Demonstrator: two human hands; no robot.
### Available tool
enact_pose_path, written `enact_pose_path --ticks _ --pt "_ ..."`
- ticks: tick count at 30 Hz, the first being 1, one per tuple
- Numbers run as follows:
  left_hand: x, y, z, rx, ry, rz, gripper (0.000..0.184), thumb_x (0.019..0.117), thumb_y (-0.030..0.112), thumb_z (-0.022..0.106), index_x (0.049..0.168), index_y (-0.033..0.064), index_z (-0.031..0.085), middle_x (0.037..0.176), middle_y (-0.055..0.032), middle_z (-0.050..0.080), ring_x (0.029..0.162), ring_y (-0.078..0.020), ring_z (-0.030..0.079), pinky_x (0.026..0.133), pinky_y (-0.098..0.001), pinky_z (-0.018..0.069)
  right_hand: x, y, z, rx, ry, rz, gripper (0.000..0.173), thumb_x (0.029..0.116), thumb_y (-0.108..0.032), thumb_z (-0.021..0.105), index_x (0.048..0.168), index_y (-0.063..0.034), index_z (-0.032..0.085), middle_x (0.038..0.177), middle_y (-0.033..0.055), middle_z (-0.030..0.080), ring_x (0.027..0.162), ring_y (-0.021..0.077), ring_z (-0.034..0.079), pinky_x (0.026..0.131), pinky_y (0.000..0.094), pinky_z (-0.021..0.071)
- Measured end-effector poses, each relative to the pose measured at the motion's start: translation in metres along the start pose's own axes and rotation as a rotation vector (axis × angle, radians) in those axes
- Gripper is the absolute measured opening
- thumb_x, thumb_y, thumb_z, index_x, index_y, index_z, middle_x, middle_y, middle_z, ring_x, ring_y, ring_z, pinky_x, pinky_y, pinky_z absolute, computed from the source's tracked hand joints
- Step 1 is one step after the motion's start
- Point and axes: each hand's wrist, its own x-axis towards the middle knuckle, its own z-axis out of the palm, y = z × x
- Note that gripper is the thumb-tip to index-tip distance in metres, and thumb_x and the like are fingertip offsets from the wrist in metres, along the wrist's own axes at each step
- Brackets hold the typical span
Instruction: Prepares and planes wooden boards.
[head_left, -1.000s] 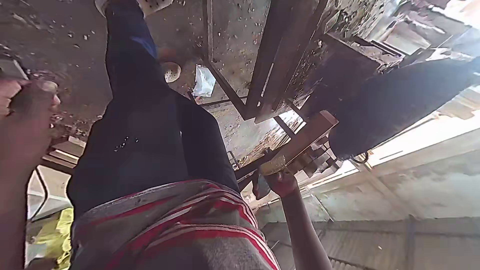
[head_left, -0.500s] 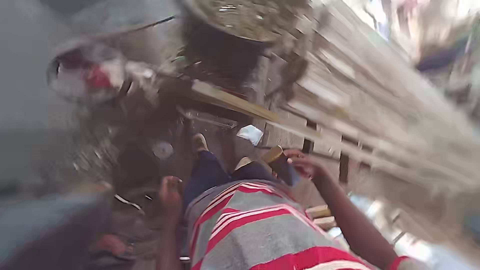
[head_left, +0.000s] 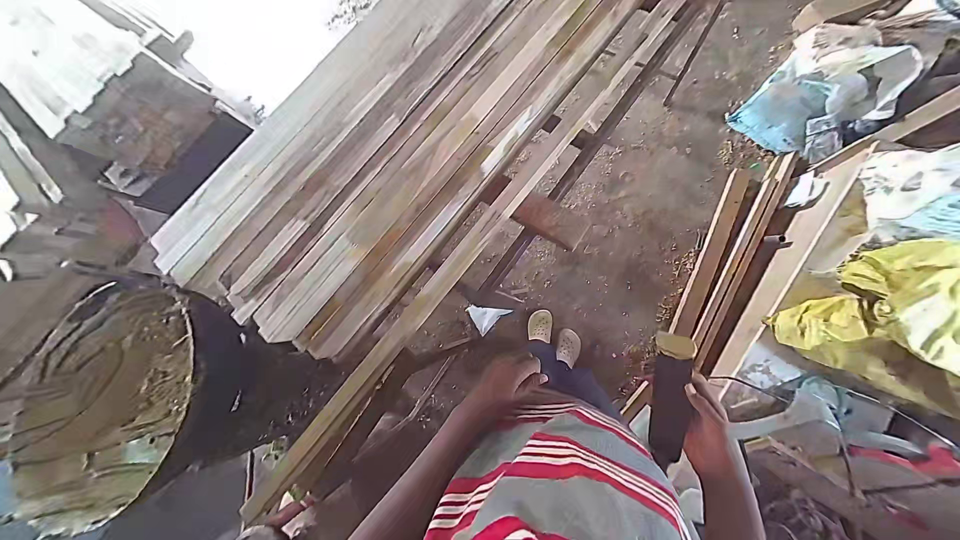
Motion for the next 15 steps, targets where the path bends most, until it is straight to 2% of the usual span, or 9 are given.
enact_pose_path --ticks 2,4,6,9,12,15 --pt "0.032 0.008 0.0 0.014 -0.067 0.034 0.044 0.1079 0.033 0.05 0.089 -0.0044 0.065 0.088 -0.0192 0.066 0.093 -0.0341 0.067 0.088 -0.049 0.0535 0.009 0.002 -0.013 0.118 0.089 0.024 0.033 0.1011 -0.015 0.031 0.125 -0.0114 0.052 0.106 0.0081 0.075 0.086 0.0227 0.076 0.068 0.0374 0.065" --pt "0.058 0.013 0.0 0.002 -0.059 0.043 0.047 0.1063 0.035 0.054 0.082 -0.0042 0.063 0.081 -0.0182 0.063 0.087 -0.0333 0.065 0.084 -0.0473 0.0527 0.03 -0.002 -0.017 0.138 0.145 0.044 0.033 0.1042 -0.015 0.024 0.127 -0.0117 0.048 0.103 0.0074 0.074 0.083 0.0219 0.076 0.065 0.0368 0.0649" --pt "0.075 0.019 -0.003 -0.019 -0.011 -0.016 0.043 0.1046 0.034 0.057 0.087 -0.0038 0.065 0.087 -0.0182 0.064 0.089 -0.0321 0.065 0.083 -0.0476 0.053 0.055 -0.006 -0.018 0.122 0.157 0.075 0.034 0.1054 -0.016 0.023 0.129 -0.0115 0.046 0.105 0.0083 0.073 0.084 0.0233 0.075 0.067 0.0392 0.0647" --pt "0.107 0.02 -0.015 -0.003 0.221 -0.069 0.03 0.1008 0.03 0.063 0.102 0.0017 0.071 0.104 -0.0153 0.071 0.102 -0.0286 0.069 0.093 -0.0469 0.0547 0.1 -0.029 -0.009 0.073 0.147 0.117 0.035 0.1074 -0.016 0.024 0.135 -0.0092 0.045 0.106 0.0102 0.071 0.085 0.023 0.073 0.069 0.0391 0.0637" --pt "0.141 0.001 -0.034 0.02 0.449 -0.062 0.028 0.0996 0.03 0.063 0.104 0.0046 0.072 0.103 -0.0125 0.072 0.1 -0.0252 0.07 0.091 -0.0444 0.0561 0.145 -0.057 0.006 0.021 0.132 0.187 0.033 0.109 -0.018 0.027 0.133 -0.0087 0.047 0.1 0.011 0.07 0.079 0.0218 0.072 0.065 0.0375 0.0623" --pt "0.172 -0.009 -0.062 0.003 0.493 -0.083 0.029 0.1001 0.031 0.062 0.107 0.0043 0.072 0.104 -0.0106 0.072 0.1 -0.022 0.069 0.092 -0.0416 0.0556 0.181 -0.082 0.02 0.016 0.145 0.241 0.035 0.1114 -0.024 0.025 0.133 -0.0092 0.049 0.098 0.0112 0.071 0.079 0.0223 0.072 0.065 0.0378 0.0613"
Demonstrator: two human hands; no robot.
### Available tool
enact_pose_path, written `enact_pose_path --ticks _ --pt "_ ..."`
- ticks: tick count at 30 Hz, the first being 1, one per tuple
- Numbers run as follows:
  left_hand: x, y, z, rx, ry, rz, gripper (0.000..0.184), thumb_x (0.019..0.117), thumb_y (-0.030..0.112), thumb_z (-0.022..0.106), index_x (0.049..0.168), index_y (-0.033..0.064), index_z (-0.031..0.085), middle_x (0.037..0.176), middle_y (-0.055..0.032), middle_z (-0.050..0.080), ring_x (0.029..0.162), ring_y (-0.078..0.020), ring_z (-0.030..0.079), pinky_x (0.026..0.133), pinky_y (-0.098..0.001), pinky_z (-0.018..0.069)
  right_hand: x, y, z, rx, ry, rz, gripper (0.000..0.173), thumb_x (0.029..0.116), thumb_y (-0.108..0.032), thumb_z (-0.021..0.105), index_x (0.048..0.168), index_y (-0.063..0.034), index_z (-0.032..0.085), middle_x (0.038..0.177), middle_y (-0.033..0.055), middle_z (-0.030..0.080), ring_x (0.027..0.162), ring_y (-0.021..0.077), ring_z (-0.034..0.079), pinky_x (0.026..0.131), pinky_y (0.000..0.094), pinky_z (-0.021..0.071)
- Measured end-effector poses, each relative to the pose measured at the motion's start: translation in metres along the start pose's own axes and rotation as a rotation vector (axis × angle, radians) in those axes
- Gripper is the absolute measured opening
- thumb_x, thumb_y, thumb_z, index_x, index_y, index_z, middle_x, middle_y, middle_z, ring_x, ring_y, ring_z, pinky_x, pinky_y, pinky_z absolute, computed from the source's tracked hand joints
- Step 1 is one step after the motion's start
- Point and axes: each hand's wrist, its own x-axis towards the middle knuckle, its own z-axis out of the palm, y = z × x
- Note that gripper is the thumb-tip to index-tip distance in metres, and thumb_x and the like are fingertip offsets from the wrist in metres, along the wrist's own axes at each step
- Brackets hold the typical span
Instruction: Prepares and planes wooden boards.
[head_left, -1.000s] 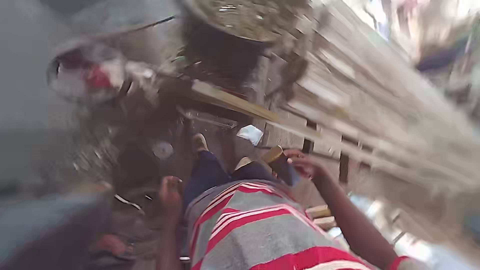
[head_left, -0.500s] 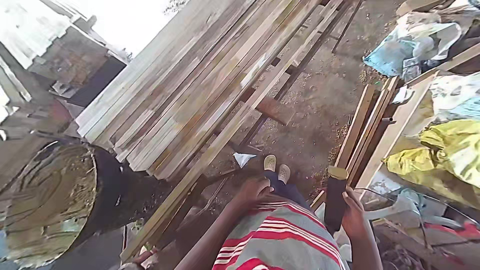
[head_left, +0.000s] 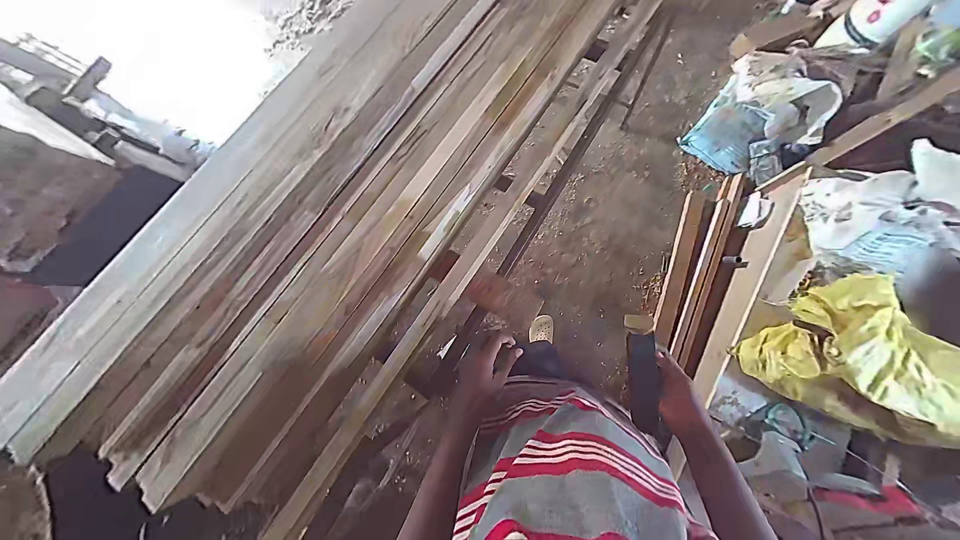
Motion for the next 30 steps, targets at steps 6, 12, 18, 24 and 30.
enact_pose_path --ticks 6,12,18,24,30 --pt "0.115 0.022 -0.016 0.115 0.067 0.145 0.03 0.0991 0.029 0.064 0.112 0.0032 0.072 0.112 -0.0152 0.072 0.108 -0.0289 0.068 0.097 -0.0461 0.0539 0.043 -0.078 0.025 0.056 -0.036 -0.073 0.033 0.1113 -0.021 0.024 0.13 -0.0105 0.049 0.1 0.0119 0.071 0.081 0.0243 0.073 0.066 0.038 0.0627" --pt "0.259 0.034 -0.007 0.29 0.07 -0.035 0.044 0.0974 0.027 0.067 0.134 0.0034 0.062 0.135 -0.0225 0.061 0.129 -0.041 0.056 0.109 -0.0589 0.044 0.099 -0.144 0.023 -0.09 -0.118 -0.022 0.037 0.1088 -0.021 0.026 0.138 -0.0084 0.046 0.109 0.0138 0.07 0.089 0.0261 0.073 0.071 0.0398 0.0631" --pt "0.271 0.011 0.008 0.403 0.072 -0.423 0.068 0.0888 0.027 0.08 0.145 0.0038 0.051 0.132 -0.0252 0.061 0.12 -0.0444 0.061 0.096 -0.0637 0.0514 0.175 -0.208 0.013 -0.253 -0.202 0.05 0.039 0.1059 -0.026 0.033 0.139 -0.0074 0.044 0.107 0.0117 0.07 0.087 0.0235 0.072 0.072 0.0394 0.0629" --pt "0.292 0.019 -0.021 0.359 -0.143 -0.6 0.051 0.0893 0.032 0.081 0.12 -0.0054 0.065 0.109 -0.0281 0.068 0.104 -0.044 0.066 0.093 -0.0628 0.0508 0.225 -0.258 0.027 -0.408 -0.315 0.073 0.036 0.109 -0.024 0.027 0.138 -0.0127 0.046 0.106 0.0074 0.07 0.085 0.0192 0.072 0.073 0.035 0.063" --pt "0.295 -0.031 -0.049 -0.058 -0.431 -0.609 0.053 0.0955 0.023 0.075 0.142 0.0046 0.056 0.123 -0.0209 0.067 0.111 -0.0302 0.067 0.101 -0.0521 0.0511 0.215 -0.259 0.051 -0.438 -0.295 0.034 0.037 0.1088 -0.024 0.028 0.139 -0.0175 0.048 0.112 0.0038 0.069 0.092 0.0166 0.072 0.075 0.0342 0.0626"
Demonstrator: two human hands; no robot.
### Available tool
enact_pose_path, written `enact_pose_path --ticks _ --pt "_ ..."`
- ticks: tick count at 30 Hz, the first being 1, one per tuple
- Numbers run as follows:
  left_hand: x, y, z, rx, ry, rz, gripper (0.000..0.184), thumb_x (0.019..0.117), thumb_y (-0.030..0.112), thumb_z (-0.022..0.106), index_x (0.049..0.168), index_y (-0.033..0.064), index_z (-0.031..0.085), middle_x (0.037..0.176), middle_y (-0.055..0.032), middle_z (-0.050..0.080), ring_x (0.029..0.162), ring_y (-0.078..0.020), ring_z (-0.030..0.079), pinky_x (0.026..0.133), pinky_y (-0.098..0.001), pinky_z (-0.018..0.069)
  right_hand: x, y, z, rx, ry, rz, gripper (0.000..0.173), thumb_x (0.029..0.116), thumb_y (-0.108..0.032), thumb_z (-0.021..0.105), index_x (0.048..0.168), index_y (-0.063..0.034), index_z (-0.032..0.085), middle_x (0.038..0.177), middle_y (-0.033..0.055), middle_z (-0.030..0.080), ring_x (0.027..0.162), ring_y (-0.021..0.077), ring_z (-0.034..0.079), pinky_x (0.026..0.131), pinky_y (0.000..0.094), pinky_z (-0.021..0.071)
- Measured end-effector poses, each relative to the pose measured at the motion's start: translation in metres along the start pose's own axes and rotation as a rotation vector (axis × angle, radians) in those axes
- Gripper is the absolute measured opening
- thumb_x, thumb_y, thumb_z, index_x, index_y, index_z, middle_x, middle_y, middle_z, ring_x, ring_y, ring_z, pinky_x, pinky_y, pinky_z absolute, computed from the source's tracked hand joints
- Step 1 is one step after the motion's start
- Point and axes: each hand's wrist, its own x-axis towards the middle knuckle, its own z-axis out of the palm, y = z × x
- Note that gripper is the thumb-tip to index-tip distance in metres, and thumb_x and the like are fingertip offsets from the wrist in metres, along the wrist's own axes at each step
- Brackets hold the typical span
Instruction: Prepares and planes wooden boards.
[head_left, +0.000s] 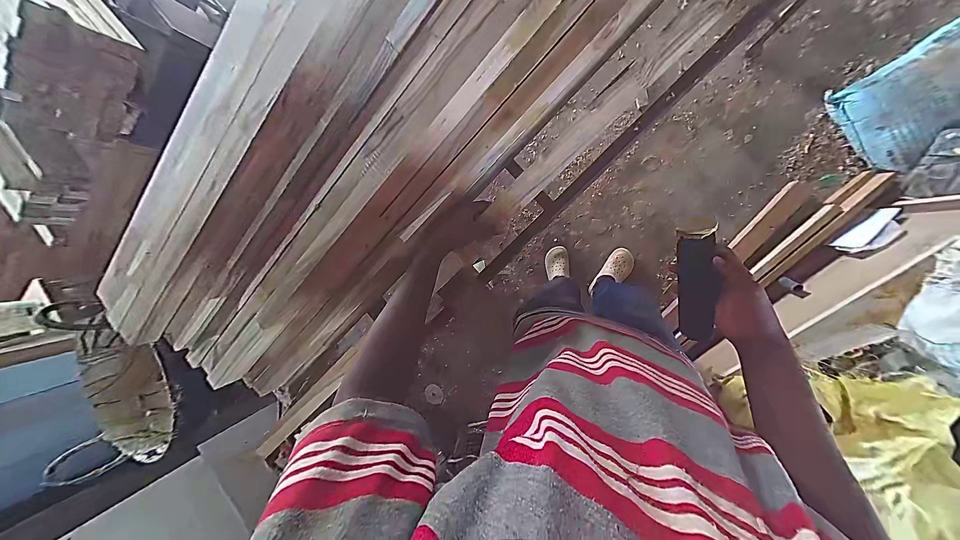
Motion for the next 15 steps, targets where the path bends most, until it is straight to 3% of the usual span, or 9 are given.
enact_pose_path --ticks 2,5,7,9,13,15 --pt "0.004 -0.001 -0.001 -0.126 -0.055 0.003 0.045 0.0976 0.018 0.071 0.138 0.0022 0.058 0.122 -0.0202 0.067 0.108 -0.0272 0.067 0.099 -0.0492 0.0524 -0.007 0.004 0.009 0.036 0.041 -0.006 0.037 0.11 -0.025 0.026 0.14 -0.0163 0.046 0.11 0.0048 0.069 0.088 0.0172 0.072 0.074 0.0347 0.0627" --pt "0.007 -0.005 -0.001 -0.232 -0.077 -0.012 0.041 0.0985 0.021 0.069 0.134 0.0035 0.061 0.118 -0.0166 0.069 0.104 -0.023 0.068 0.095 -0.0462 0.0547 -0.017 0.015 0.021 0.074 0.068 -0.013 0.04 0.1089 -0.025 0.025 0.142 -0.0127 0.043 0.108 0.0078 0.069 0.087 0.0197 0.072 0.074 0.036 0.0629" --pt "0.003 -0.004 0.001 -0.21 -0.065 -0.085 0.047 0.0995 0.024 0.067 0.141 0.0048 0.057 0.128 -0.0198 0.066 0.115 -0.0293 0.065 0.103 -0.052 0.0509 -0.027 0.022 0.031 0.1 0.103 -0.006 0.04 0.1096 -0.023 0.026 0.144 -0.0112 0.042 0.109 0.0075 0.069 0.089 0.0191 0.072 0.075 0.0358 0.0631" --pt "0.007 0.008 0.003 -0.171 -0.021 -0.089 0.043 0.101 0.026 0.066 0.137 0.0036 0.06 0.123 -0.0211 0.067 0.111 -0.0309 0.067 0.099 -0.0525 0.0522 -0.031 0.021 0.032 0.119 0.145 -0.031 0.04 0.1087 -0.024 0.028 0.143 -0.0096 0.042 0.105 0.0066 0.069 0.086 0.0175 0.071 0.072 0.0346 0.0625" --pt "0.006 0.012 0.003 -0.088 0.002 -0.109 0.053 0.0995 0.04 0.065 0.137 0.003 0.06 0.129 -0.0219 0.064 0.119 -0.0325 0.063 0.104 -0.0538 0.0485 -0.028 0.025 0.03 0.137 0.155 -0.067 0.04 0.1075 -0.026 0.032 0.142 -0.0081 0.042 0.108 0.0119 0.069 0.085 0.0242 0.072 0.069 0.0397 0.0629" --pt "0.007 0.021 0.004 -0.085 0.022 -0.146 0.052 0.0976 0.04 0.068 0.133 0.0035 0.062 0.123 -0.0205 0.066 0.113 -0.0323 0.065 0.1 -0.0543 0.0504 -0.027 0.019 0.031 0.125 0.169 -0.092 0.041 0.1069 -0.026 0.032 0.142 -0.0079 0.043 0.108 0.0122 0.069 0.086 0.0242 0.072 0.071 0.0399 0.0627"
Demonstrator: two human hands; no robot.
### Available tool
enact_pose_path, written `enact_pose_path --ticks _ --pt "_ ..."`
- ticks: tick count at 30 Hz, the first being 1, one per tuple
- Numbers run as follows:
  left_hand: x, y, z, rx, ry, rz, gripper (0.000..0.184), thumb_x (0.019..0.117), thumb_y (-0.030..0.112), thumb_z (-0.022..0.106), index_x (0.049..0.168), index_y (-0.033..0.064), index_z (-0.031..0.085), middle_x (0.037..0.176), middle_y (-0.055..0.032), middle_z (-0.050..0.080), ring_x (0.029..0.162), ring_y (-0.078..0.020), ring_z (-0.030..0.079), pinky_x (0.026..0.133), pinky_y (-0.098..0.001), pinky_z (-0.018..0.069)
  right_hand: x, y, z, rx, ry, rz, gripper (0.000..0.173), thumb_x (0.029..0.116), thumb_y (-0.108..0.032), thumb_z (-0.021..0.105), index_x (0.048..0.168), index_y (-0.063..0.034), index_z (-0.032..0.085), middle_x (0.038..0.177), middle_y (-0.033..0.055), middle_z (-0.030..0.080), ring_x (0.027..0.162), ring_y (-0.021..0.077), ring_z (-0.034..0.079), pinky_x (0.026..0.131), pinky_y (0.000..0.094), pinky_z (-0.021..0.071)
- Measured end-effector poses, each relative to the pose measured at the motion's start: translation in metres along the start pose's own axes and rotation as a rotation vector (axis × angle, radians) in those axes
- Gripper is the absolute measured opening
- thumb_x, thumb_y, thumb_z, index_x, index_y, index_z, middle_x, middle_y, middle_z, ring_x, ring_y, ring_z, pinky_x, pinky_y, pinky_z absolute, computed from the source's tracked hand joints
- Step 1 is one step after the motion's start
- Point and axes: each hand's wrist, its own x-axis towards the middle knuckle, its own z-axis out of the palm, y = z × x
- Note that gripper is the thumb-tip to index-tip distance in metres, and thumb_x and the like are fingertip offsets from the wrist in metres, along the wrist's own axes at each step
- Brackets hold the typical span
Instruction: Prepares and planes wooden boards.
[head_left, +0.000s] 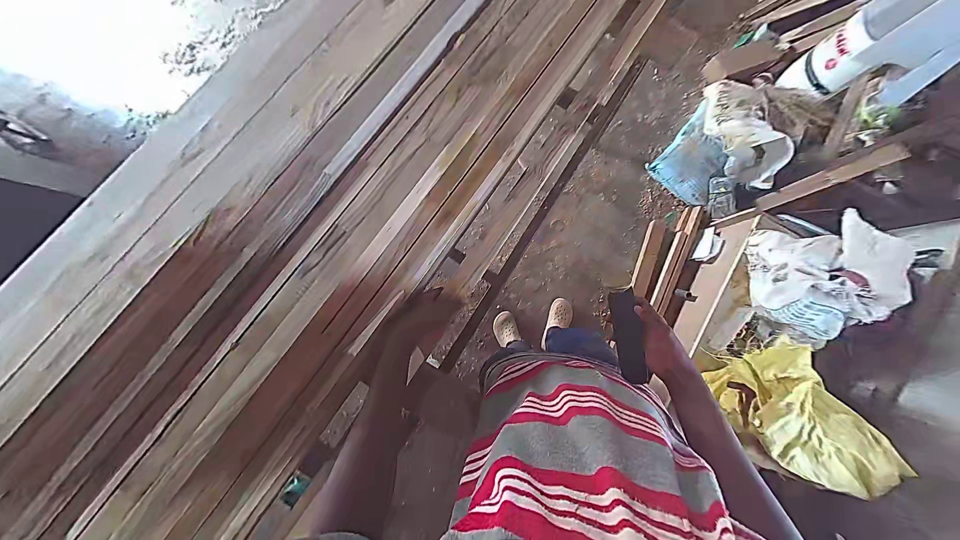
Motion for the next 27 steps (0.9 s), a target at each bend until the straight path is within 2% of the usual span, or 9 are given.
enact_pose_path --ticks 5,7,12,15,17,20,22,24,27 --pt "0.001 0.022 0.003 0.07 -0.021 -0.023 0.058 0.0982 0.042 0.069 0.137 -0.0008 0.057 0.125 -0.0251 0.064 0.115 -0.0368 0.063 0.101 -0.0567 0.0479 0.008 -0.019 0.005 -0.015 0.029 -0.054 0.042 0.1056 -0.026 0.034 0.142 -0.0082 0.043 0.11 0.0117 0.068 0.089 0.0241 0.072 0.072 0.0391 0.0628" --pt "0.007 0.027 0.006 0.127 0.021 0.014 0.066 0.0957 0.045 0.071 0.142 0.0021 0.052 0.126 -0.0249 0.064 0.118 -0.0388 0.063 0.103 -0.0594 0.0473 0.022 -0.035 0.009 -0.041 0.017 -0.069 0.041 0.1061 -0.023 0.033 0.144 -0.0083 0.042 0.113 0.0116 0.067 0.089 0.0226 0.072 0.071 0.0373 0.0622" --pt "0.029 0.074 0.013 0.113 0.088 0.142 0.074 0.098 0.047 0.067 0.151 0.0016 0.043 0.132 -0.0263 0.062 0.123 -0.0386 0.061 0.107 -0.0572 0.0453 0.092 -0.074 0.019 -0.141 -0.114 -0.029 0.044 0.1041 -0.016 0.035 0.146 -0.0084 0.044 0.122 0.0133 0.067 0.097 0.0219 0.07 0.077 0.0353 0.0588" --pt "0.053 0.096 0.013 0.115 0.056 0.137 0.071 0.0996 0.048 0.064 0.154 0.0085 0.042 0.128 -0.0243 0.064 0.117 -0.0364 0.064 0.103 -0.0556 0.0489 0.128 -0.099 0.043 -0.32 -0.254 -0.139 0.041 0.1044 -0.015 0.042 0.144 -0.009 0.051 0.124 0.0105 0.066 0.101 0.0181 0.068 0.083 0.034 0.0575" --pt "0.063 0.101 0.01 0.224 0.037 0.107 0.065 0.0983 0.052 0.064 0.149 0.0146 0.05 0.127 -0.0216 0.066 0.119 -0.0364 0.063 0.102 -0.0588 0.0487 0.145 -0.115 0.067 -0.553 -0.312 -0.254 0.04 0.1069 -0.009 0.049 0.147 -0.0091 0.052 0.132 0.0126 0.064 0.11 0.0203 0.067 0.091 0.0393 0.0564" --pt "0.061 0.111 -0.005 0.196 -0.115 0.016 0.065 0.0973 0.047 0.068 0.147 0.008 0.052 0.138 -0.0235 0.059 0.129 -0.0373 0.056 0.109 -0.0591 0.0428 0.16 -0.131 0.105 -0.844 -0.271 -0.484 0.046 0.0999 -0.01 0.066 0.145 -0.0058 0.057 0.132 0.0216 0.063 0.114 0.0325 0.067 0.095 0.0493 0.0561" --pt "0.061 0.107 -0.009 0.075 -0.207 -0.024 0.064 0.0969 0.038 0.071 0.146 0.0025 0.05 0.132 -0.0218 0.061 0.12 -0.0306 0.06 0.105 -0.0509 0.0469 0.166 -0.134 0.127 -0.974 -0.186 -0.568 0.047 0.095 -0.013 0.074 0.139 -0.0047 0.061 0.128 0.0248 0.063 0.109 0.0395 0.067 0.09 0.0562 0.056" --pt "0.065 0.098 -0.007 -0.125 -0.262 -0.035 0.058 0.0948 0.026 0.074 0.142 0.001 0.05 0.109 -0.0116 0.07 0.092 -0.016 0.069 0.085 -0.0338 0.0582 0.171 -0.134 0.144 -1.109 -0.119 -0.587 0.055 0.0932 -0.017 0.077 0.145 -0.0087 0.059 0.132 0.0258 0.06 0.106 0.0438 0.067 0.085 0.0607 0.0566" --pt "0.069 0.093 -0.002 -0.313 -0.318 -0.048 0.058 0.0959 0.015 0.073 0.145 0.0021 0.045 0.088 -0.0071 0.072 0.07 -0.0121 0.071 0.067 -0.0274 0.0617 0.166 -0.123 0.162 -1.288 -0.054 -0.571 0.063 0.0903 -0.02 0.08 0.149 -0.013 0.056 0.134 0.0281 0.056 0.108 0.0458 0.065 0.08 0.0584 0.0582"
